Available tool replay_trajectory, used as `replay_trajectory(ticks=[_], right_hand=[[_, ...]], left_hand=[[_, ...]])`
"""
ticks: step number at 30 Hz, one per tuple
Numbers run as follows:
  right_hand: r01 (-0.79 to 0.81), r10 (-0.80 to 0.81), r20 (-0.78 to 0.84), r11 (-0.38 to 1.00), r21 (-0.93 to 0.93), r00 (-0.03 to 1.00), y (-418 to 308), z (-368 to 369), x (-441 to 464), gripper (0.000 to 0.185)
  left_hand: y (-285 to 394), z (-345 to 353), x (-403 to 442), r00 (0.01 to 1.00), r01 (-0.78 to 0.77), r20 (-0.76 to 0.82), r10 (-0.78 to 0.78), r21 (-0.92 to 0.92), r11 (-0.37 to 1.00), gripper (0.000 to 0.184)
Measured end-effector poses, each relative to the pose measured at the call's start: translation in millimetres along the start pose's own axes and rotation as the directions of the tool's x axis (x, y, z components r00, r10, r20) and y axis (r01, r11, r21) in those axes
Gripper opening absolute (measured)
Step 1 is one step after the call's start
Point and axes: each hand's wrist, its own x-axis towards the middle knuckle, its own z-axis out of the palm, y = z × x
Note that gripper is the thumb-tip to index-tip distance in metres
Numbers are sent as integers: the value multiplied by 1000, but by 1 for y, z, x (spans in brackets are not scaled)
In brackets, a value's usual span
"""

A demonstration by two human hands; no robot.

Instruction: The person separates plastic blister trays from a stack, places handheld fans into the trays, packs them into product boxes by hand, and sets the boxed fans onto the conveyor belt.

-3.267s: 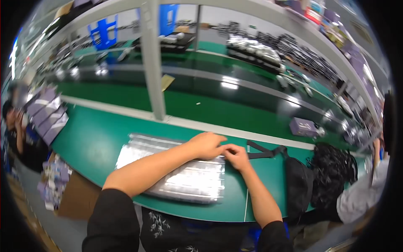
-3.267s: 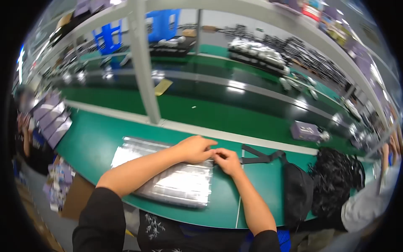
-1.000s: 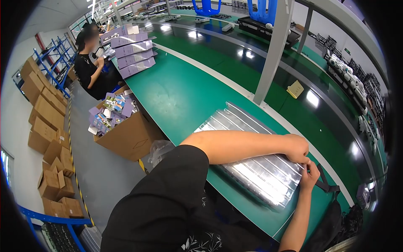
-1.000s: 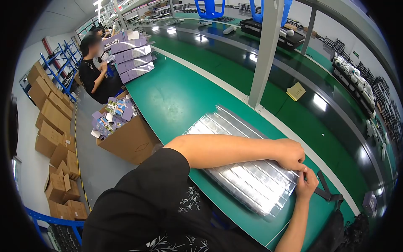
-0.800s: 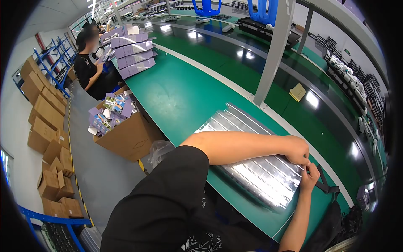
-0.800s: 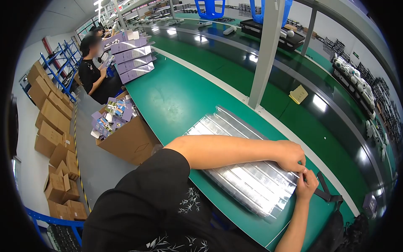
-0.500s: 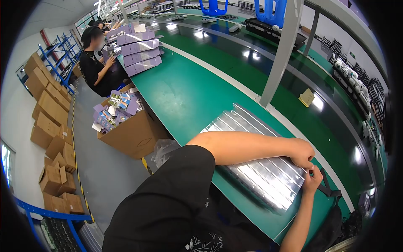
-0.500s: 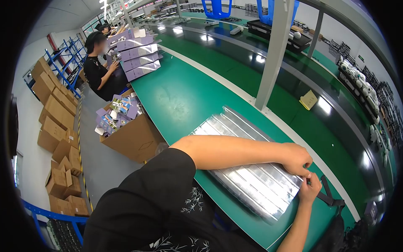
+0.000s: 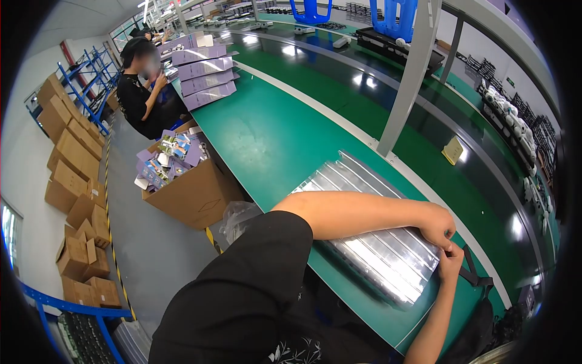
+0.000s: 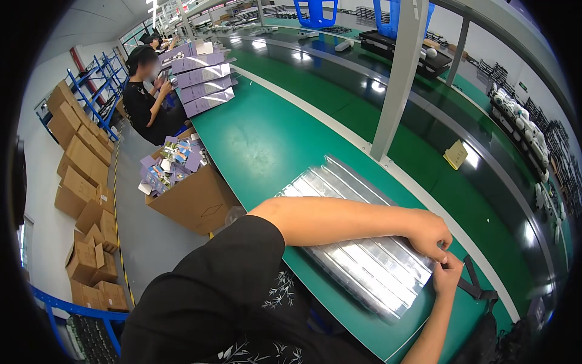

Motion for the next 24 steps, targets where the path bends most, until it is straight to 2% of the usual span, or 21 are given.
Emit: replay_trajectory(ticks=[6,9,22,24], right_hand=[[-19,20,-25,999,26,999,-7,3,0,13],[-17,16,41,1000,1,999,-10,-1,3,13],[10,-10,23,1000,17,1000,-10,4,0,11],[-101,100,69,995,24,993,-7,6,-3,9]], left_hand=[[4,-1,0,999,41,6,-41,29,999,49],[10,-4,-3,994,101,32,-103,48,994,52],[15,-7,-7,993,109,34,-111,59,992,56],[14,-6,-6,995,92,37,-95,72,993,55]])
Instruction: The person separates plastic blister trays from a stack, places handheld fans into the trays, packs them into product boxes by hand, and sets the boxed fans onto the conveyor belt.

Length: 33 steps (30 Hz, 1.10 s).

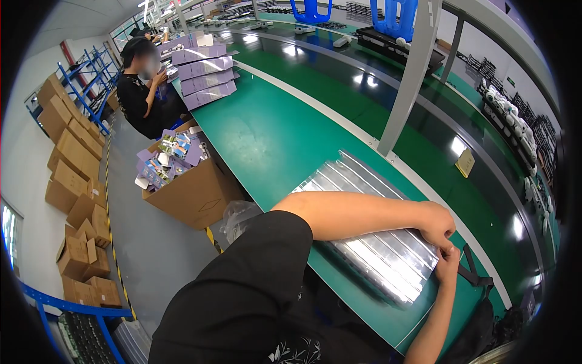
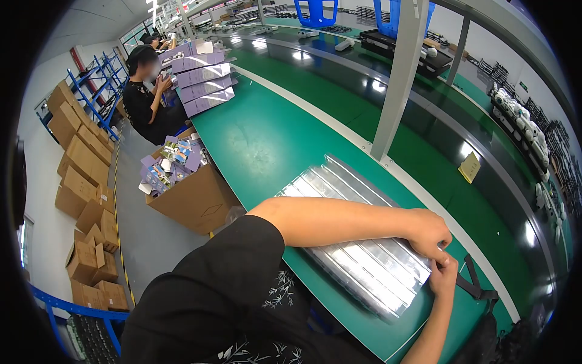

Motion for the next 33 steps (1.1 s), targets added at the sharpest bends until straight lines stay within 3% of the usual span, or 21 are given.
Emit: replay_trajectory(ticks=[6,10,18,30,33], right_hand=[[-54,55,39,998,-32,998,13,1,-1,8],[-22,22,12,1000,19,1000,9,3,0,10],[9,-8,16,997,-81,1000,-5,1,3,12],[96,-97,-61,995,-9,993,-9,7,3,13],[148,-152,-24,979,-137,988,-18,-2,3,16]], left_hand=[[-2,2,1,1000,-24,-10,24,-18,1000,53],[0,1,0,1000,-5,-22,5,12,1000,54],[5,-1,-4,999,37,-30,-36,41,998,57],[3,1,-2,999,43,-33,-42,22,999,57],[4,0,-1,999,38,-23,-38,32,999,56]])
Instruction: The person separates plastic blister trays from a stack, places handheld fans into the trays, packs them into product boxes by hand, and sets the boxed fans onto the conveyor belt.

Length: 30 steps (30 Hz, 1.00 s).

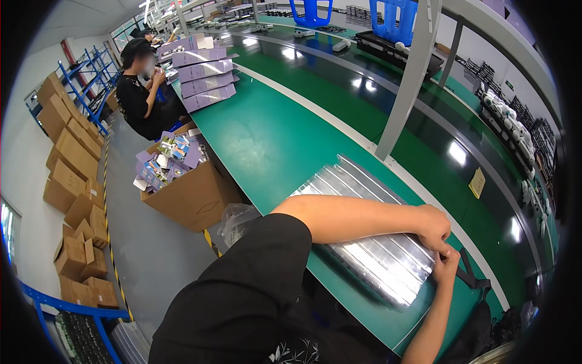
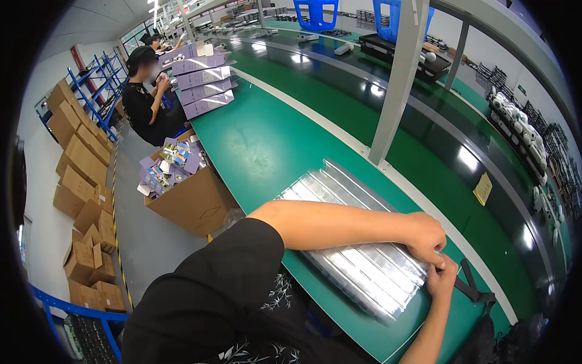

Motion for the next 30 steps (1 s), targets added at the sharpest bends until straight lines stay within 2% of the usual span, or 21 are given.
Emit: replay_trajectory(ticks=[5,8,21,24,30], right_hand=[[-17,19,31,997,-78,999,19,-8,-4,18],[-42,42,4,999,-9,999,21,-2,-4,17],[-1,2,-29,1000,7,1000,12,3,-4,13],[-35,38,-26,995,94,999,15,6,-4,13],[-61,62,1,996,72,998,6,4,-2,16]], left_hand=[[-4,2,2,1000,-29,-1,29,6,1000,56],[-4,3,1,1000,-23,-13,23,2,1000,55],[-3,2,-2,999,-38,-19,38,-11,999,50],[-3,3,-1,999,-7,-48,7,10,1000,48],[-5,4,-1,999,-4,-45,4,-1,1000,43]])
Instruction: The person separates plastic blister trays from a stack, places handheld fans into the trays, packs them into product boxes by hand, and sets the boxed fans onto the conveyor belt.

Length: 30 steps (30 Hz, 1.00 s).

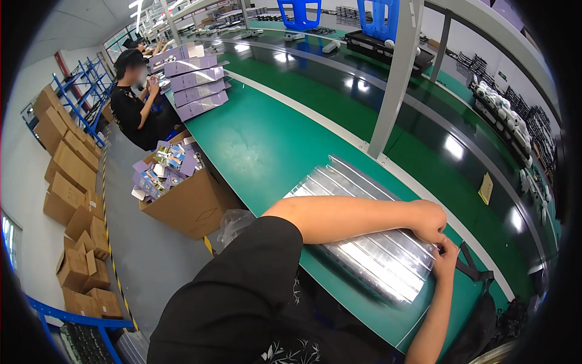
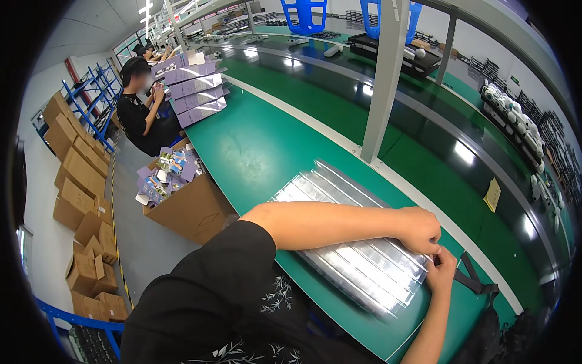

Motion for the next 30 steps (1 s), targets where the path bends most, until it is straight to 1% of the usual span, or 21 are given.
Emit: replay_trajectory(ticks=[2,6,14,30], right_hand=[[-12,12,4,1000,-7,1000,-1,1,0,17],[-11,10,-18,1000,-27,1000,2,3,-1,16],[-11,10,-8,999,-31,1000,4,2,-1,15],[9,-10,-21,999,-37,1000,-4,2,0,21]], left_hand=[[-1,0,-1,999,-31,-14,30,-9,999,39],[-2,-2,-2,997,-80,14,80,-20,997,35],[-4,0,-1,992,-128,1,128,-40,991,33],[-3,1,-2,993,-119,4,119,-33,992,33]])
